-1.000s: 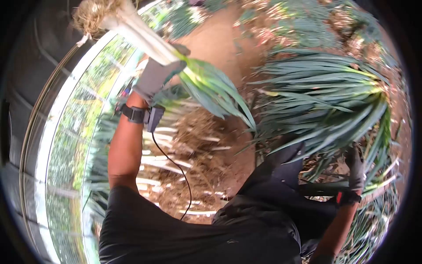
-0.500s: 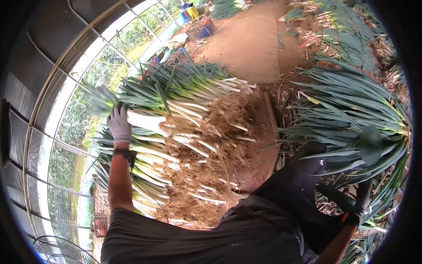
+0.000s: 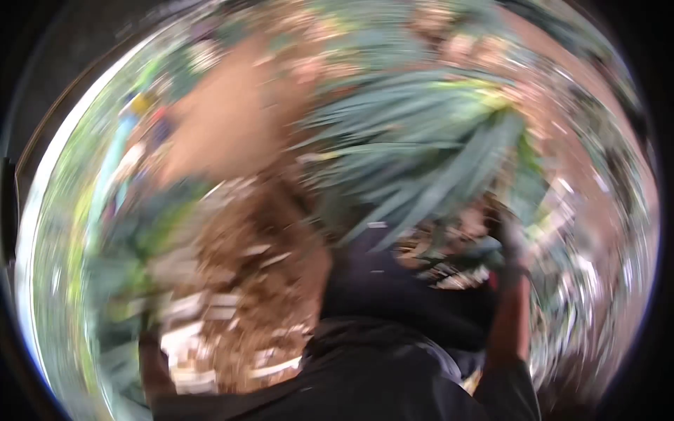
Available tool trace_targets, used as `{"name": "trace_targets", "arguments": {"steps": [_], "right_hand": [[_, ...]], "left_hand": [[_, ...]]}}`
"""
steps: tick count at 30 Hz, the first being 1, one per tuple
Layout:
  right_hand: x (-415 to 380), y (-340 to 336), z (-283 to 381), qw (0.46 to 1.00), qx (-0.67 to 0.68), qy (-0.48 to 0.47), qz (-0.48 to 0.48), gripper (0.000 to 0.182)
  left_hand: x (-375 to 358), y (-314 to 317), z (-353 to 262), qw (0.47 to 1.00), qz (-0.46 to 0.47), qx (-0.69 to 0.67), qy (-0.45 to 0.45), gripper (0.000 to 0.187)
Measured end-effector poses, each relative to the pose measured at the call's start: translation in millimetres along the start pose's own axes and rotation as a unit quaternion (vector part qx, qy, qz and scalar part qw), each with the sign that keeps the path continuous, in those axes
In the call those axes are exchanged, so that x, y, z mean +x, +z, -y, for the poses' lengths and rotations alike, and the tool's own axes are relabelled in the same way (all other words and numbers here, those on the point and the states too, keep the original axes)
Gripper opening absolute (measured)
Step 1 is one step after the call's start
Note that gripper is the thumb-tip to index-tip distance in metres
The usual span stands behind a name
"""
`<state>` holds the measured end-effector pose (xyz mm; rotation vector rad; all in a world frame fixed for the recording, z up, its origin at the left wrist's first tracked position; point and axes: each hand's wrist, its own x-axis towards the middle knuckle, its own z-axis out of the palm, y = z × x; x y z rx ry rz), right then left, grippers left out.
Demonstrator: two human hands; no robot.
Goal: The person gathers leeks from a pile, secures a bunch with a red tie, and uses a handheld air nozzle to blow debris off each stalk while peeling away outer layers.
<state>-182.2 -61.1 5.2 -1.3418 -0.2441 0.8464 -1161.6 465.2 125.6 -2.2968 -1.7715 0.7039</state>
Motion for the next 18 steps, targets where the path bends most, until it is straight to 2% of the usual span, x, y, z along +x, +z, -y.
{"name": "trace_targets", "arguments": {"steps": [1,2,3,4,5,6,8,9,10,11,12,14,16,17,18], "right_hand": [[-34,10,20,1.0,-0.021,-0.002,-0.016,0.039],[-60,10,46,0.993,-0.098,0.002,0.061,0.045],[-85,23,75,0.982,-0.087,-0.015,0.165,0.043],[-87,6,66,0.979,-0.171,0.025,0.107,0.041],[-107,10,91,0.981,-0.143,0.041,0.125,0.042],[-122,1,104,0.985,-0.131,-0.003,0.113,0.045],[-123,-49,93,0.986,-0.033,-0.164,-0.013,0.047],[-118,-68,92,0.972,0.015,-0.179,-0.154,0.045],[-111,-92,93,0.936,0.063,-0.188,-0.29,0.044],[-94,-126,77,0.9,0.151,-0.191,-0.361,0.039],[-81,-156,62,0.86,0.18,-0.171,-0.446,0.04],[-62,-192,30,0.829,0.191,-0.152,-0.504,0.044],[-45,-208,2,0.853,0.143,-0.122,-0.487,0.051],[-21,-228,-22,0.861,0.113,-0.106,-0.485,0.06],[-13,-227,-22,0.869,0.085,-0.081,-0.48,0.07]], "left_hand": [[30,-34,-34,0.999,0.023,-0.041,0.011,0.031],[52,-73,-77,0.995,0.048,-0.081,0.024,0.031],[60,-115,-132,0.989,0.08,-0.119,0.047,0.031],[57,-156,-193,0.977,0.112,-0.167,0.077,0.031],[44,-198,-257,0.959,0.149,-0.213,0.114,0.03],[21,-237,-323,0.934,0.196,-0.256,0.154,0.03],[-37,-311,-449,0.866,0.301,-0.317,0.244,0.03],[-68,-344,-512,0.818,0.358,-0.334,0.302,0.029],[-106,-376,-570,0.77,0.407,-0.337,0.358,0.029],[-133,-397,-622,0.683,0.45,-0.33,0.472,0.029],[-167,-419,-679,0.587,0.4,-0.291,0.64,0.031],[-218,-403,-786,0.51,0.271,-0.287,0.764,0.034],[-279,-403,-886,0.501,0.184,-0.305,0.789,0.035],[-286,-379,-948,0.481,0.226,-0.317,0.786,0.041],[-300,-372,-998,0.527,0.142,-0.279,0.79,0.043]]}}
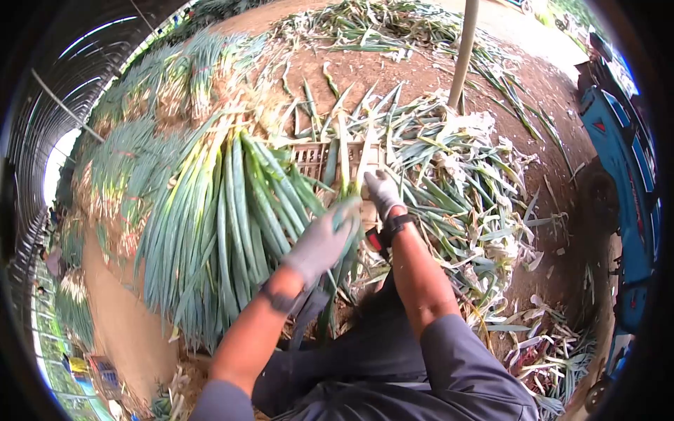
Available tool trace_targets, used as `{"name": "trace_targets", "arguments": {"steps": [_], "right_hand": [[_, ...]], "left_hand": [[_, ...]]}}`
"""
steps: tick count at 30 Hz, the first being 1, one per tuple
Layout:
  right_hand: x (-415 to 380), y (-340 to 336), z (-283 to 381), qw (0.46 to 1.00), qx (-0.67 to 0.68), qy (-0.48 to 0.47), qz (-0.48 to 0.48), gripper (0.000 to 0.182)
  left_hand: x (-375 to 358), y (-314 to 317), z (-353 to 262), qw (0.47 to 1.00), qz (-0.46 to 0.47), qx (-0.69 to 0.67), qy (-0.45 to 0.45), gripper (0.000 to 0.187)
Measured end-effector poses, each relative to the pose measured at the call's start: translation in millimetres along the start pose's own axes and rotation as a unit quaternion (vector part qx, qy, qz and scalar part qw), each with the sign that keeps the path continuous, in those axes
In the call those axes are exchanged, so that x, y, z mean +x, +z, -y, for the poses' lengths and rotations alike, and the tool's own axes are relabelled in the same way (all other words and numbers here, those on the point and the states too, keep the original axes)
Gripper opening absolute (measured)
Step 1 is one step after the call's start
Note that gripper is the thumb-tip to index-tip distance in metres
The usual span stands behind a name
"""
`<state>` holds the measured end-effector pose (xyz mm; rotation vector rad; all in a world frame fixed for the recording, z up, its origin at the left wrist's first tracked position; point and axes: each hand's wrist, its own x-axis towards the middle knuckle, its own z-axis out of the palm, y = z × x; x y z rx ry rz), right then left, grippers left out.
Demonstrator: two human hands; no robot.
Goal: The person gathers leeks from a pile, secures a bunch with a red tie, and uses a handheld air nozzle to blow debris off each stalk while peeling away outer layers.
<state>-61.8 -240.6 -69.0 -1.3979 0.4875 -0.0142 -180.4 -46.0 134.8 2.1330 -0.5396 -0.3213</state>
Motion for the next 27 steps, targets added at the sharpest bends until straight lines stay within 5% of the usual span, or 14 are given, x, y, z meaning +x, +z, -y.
{"name": "trace_targets", "arguments": {"steps": [1,3,4,6,9,10,13,15,17,21,24,27], "right_hand": [[2,10,1,1.0,-0.016,-0.012,0.001,0.074],[22,19,-13,0.999,-0.037,-0.014,0.005,0.078],[39,22,-28,0.999,-0.043,-0.006,0.009,0.079],[12,24,3,0.99,-0.142,-0.003,0.007,0.061],[15,21,7,0.986,-0.164,0.03,0.026,0.046],[7,20,24,0.995,-0.088,0.051,0.023,0.042],[-2,18,39,0.995,0.072,0.059,0.033,0.03],[-7,19,42,0.992,0.102,0.052,0.052,0.031],[-13,19,48,0.978,0.184,0.04,0.094,0.033],[-39,28,68,0.968,0.234,-0.031,0.089,0.033],[-70,24,103,0.978,0.166,-0.068,0.103,0.038],[-85,27,147,0.911,0.36,-0.052,0.196,0.06]], "left_hand": [[46,21,28,0.997,-0.067,0.023,-0.018,0.047],[109,30,42,0.971,-0.11,0.093,-0.193,0.049],[142,50,95,0.957,-0.182,0.155,-0.165,0.055],[171,56,120,0.954,-0.124,0.068,-0.263,0.06],[190,70,171,0.957,-0.196,0.028,-0.21,0.062],[194,59,168,0.962,-0.084,-0.015,-0.261,0.059],[177,57,160,0.989,-0.048,0.041,-0.136,0.056],[158,46,136,0.974,-0.027,-0.084,-0.208,0.054],[146,35,138,0.992,-0.047,-0.082,-0.084,0.067],[103,4,69,0.988,0.058,-0.106,-0.099,0.094],[82,-17,50,0.996,0.041,-0.072,-0.019,0.095],[42,-38,-2,0.997,0.071,0.001,-0.001,0.089]]}}
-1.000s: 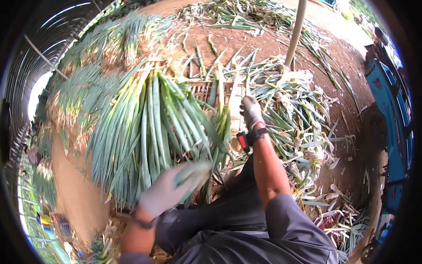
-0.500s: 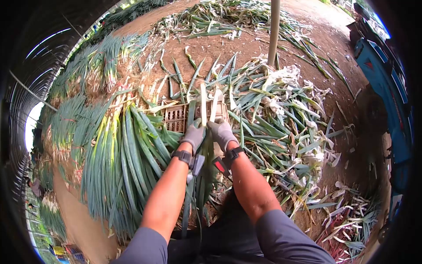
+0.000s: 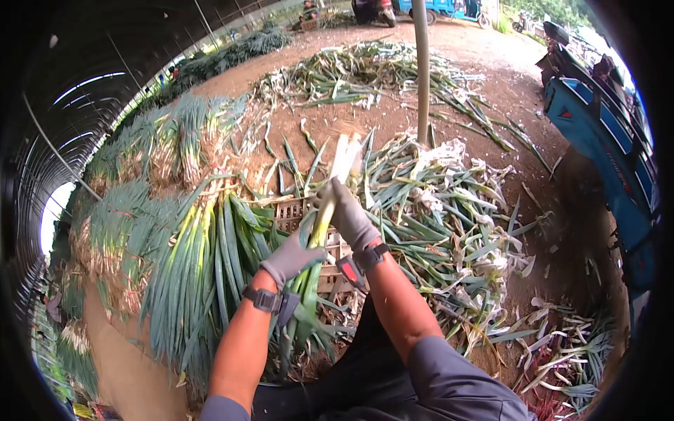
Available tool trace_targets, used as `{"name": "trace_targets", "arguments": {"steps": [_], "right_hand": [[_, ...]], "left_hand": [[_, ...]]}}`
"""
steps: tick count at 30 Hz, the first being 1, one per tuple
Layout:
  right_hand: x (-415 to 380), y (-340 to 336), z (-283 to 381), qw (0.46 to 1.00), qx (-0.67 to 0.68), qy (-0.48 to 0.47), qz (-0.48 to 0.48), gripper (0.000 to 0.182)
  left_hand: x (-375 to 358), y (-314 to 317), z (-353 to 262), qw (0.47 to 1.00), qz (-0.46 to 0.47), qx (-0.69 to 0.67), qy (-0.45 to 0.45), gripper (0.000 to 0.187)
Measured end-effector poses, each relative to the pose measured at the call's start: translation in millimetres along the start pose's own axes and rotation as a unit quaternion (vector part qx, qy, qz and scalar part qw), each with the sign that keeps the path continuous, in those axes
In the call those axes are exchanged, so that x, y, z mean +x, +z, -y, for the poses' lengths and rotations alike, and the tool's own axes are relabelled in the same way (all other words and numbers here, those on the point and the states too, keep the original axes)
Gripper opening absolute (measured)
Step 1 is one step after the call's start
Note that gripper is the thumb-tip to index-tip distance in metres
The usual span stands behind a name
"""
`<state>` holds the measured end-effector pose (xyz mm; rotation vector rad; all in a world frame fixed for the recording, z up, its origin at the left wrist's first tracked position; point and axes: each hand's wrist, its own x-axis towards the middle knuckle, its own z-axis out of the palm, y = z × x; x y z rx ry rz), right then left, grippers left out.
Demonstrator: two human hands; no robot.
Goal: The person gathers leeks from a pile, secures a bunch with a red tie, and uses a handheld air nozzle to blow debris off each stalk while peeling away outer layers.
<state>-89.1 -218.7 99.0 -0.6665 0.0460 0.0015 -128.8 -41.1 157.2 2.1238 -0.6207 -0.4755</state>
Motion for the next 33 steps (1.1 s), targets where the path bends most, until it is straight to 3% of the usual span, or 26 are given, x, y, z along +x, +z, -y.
{"name": "trace_targets", "arguments": {"steps": [1,3,5,6,9,10,11,13,14,15,16,17,18,19,20,22,23,25,27,28,29,30,31,33], "right_hand": [[-12,11,19,0.999,0.031,-0.01,0.037,0.083],[-9,20,63,0.967,0.203,-0.036,0.152,0.103],[-13,38,102,0.932,0.342,-0.105,0.064,0.11],[-14,40,117,0.919,0.374,-0.109,0.056,0.089],[-13,50,159,0.929,0.307,-0.152,0.137,0.066],[-23,49,170,0.953,0.256,-0.161,0.026,0.05],[-6,26,185,0.951,0.269,-0.15,-0.013,0.05],[-15,8,195,0.973,0.114,-0.191,-0.068,0.046],[4,-34,195,0.971,0.103,-0.218,-0.001,0.047],[2,-58,199,0.962,0.002,-0.266,-0.057,0.043],[-4,-89,208,0.912,-0.183,-0.339,-0.143,0.039],[-13,-130,223,0.78,-0.413,-0.405,-0.239,0.035],[-28,-171,244,0.673,-0.533,-0.418,-0.299,0.031],[-39,-194,256,0.535,-0.59,-0.496,-0.345,0.028],[-51,-218,265,0.599,-0.571,-0.457,-0.325,0.029],[-74,-264,263,0.86,-0.323,-0.329,-0.219,0.047],[-84,-284,253,0.934,-0.184,-0.252,-0.173,0.06],[-100,-329,207,0.985,-0.07,-0.1,-0.122,0.089],[-121,-337,136,0.966,-0.146,0.103,-0.188,0.064],[-80,-446,105,0.922,-0.235,0.28,-0.128,0.067],[-136,-330,56,0.909,-0.306,0.14,-0.245,0.062],[-140,-312,44,0.814,-0.497,0.247,-0.173,0.065],[-133,-298,26,0.695,-0.661,0.266,-0.096,0.062],[-120,-242,3,0.598,-0.786,0.152,0.029,0.055]], "left_hand": [[-13,0,-7,1.0,0.013,-0.011,-0.004,0.088],[-32,-7,-24,0.998,0.041,-0.001,0.055,0.089],[-61,-20,-70,0.998,0.055,-0.008,0.029,0.09],[-73,-25,-90,0.998,0.06,-0.01,0.016,0.091],[-84,-22,-103,0.992,-0.006,0.085,0.09,0.089],[-91,-25,-107,0.99,-0.001,0.114,0.083,0.088],[-97,-28,-107,0.99,-0.003,0.117,0.078,0.087],[-112,-32,-105,0.99,0.0,0.125,0.065,0.085],[-122,-30,-117,0.99,-0.004,0.133,0.055,0.082],[-129,-30,-118,0.989,0.007,0.141,0.05,0.081],[-137,-32,-117,0.987,0.02,0.151,0.042,0.081],[-147,-37,-115,0.986,0.032,0.16,0.033,0.08],[-164,-50,-116,0.988,0.032,0.148,0.038,0.081],[-183,-62,-123,0.996,-0.003,0.083,0.02,0.08],[-194,-79,-116,0.995,-0.06,0.067,0.041,0.079],[-219,-114,-116,0.973,-0.213,0.04,0.076,0.076],[-229,-134,-126,0.949,-0.301,0.033,0.093,0.074],[-246,-193,-143,0.93,-0.255,-0.114,0.239,0.062],[-282,-218,-196,0.91,-0.263,-0.078,0.312,0.051],[-298,-230,-209,0.92,-0.27,-0.058,0.277,0.046],[-314,-242,-213,0.929,-0.276,-0.041,0.242,0.042],[-325,-253,-212,0.949,-0.225,-0.001,0.219,0.036],[-342,-259,-213,0.96,-0.236,0.027,0.149,0.034],[-371,-262,-187,0.949,-0.304,0.059,0.06,0.036]]}}
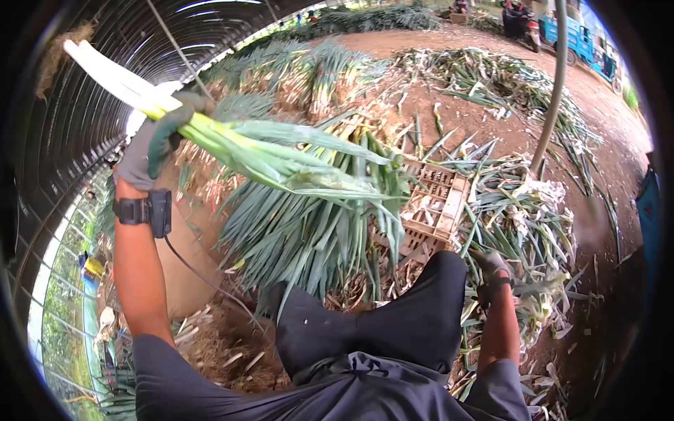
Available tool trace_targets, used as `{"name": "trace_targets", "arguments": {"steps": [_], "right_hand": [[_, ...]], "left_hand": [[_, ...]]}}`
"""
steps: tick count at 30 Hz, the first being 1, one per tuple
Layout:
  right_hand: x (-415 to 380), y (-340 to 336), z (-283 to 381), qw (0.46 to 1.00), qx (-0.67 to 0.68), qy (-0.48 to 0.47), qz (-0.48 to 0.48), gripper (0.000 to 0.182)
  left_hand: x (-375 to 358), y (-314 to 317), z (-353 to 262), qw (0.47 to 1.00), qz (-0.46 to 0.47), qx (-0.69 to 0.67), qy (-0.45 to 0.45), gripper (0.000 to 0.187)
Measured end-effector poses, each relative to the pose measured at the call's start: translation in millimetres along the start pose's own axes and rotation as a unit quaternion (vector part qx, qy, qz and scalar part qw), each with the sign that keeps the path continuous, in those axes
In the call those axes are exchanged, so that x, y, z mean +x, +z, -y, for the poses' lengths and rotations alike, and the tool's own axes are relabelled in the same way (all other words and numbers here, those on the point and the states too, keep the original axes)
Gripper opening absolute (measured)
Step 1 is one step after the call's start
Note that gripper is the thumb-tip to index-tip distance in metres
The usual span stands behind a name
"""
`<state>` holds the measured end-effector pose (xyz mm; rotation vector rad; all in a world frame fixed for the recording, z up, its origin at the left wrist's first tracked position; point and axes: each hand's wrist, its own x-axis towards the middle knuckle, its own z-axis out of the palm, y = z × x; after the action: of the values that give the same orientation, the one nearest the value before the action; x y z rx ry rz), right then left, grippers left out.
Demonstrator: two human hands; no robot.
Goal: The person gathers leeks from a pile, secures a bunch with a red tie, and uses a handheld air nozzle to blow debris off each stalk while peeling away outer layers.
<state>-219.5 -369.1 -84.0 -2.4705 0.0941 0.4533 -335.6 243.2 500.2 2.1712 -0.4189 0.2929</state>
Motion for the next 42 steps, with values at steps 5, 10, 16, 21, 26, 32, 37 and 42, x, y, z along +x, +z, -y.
{"name": "trace_targets", "arguments": {"steps": [5,10,16,21,26,32,37,42], "right_hand": [[3,-15,198,0.918,0.363,-0.133,-0.092,0.034],[-44,46,390,0.878,0.39,-0.253,0.113,0.036],[10,149,401,0.83,0.244,-0.492,0.095,0.038],[162,253,320,0.773,0.425,-0.392,0.261,0.049],[192,250,324,0.759,0.491,-0.236,0.356,0.052],[176,226,323,0.837,0.364,-0.301,0.277,0.044],[118,185,334,0.871,0.33,-0.312,0.188,0.038],[-74,94,388,0.922,0.35,-0.158,0.06,0.038]], "left_hand": [[-100,-34,26,0.99,-0.12,-0.017,-0.078,0.037],[-243,-107,19,0.943,-0.286,0.043,-0.164,0.035],[-447,-153,-79,0.765,-0.506,0.28,-0.285,0.035],[-625,-121,-154,0.456,-0.303,0.747,-0.377,0.02],[-769,17,-150,0.375,-0.164,0.714,-0.568,0.039],[-946,164,-94,0.306,-0.089,0.504,-0.803,0.041],[-971,136,-68,0.331,-0.198,0.462,-0.799,0.034],[-938,33,18,0.433,0.004,0.466,-0.772,0.032]]}}
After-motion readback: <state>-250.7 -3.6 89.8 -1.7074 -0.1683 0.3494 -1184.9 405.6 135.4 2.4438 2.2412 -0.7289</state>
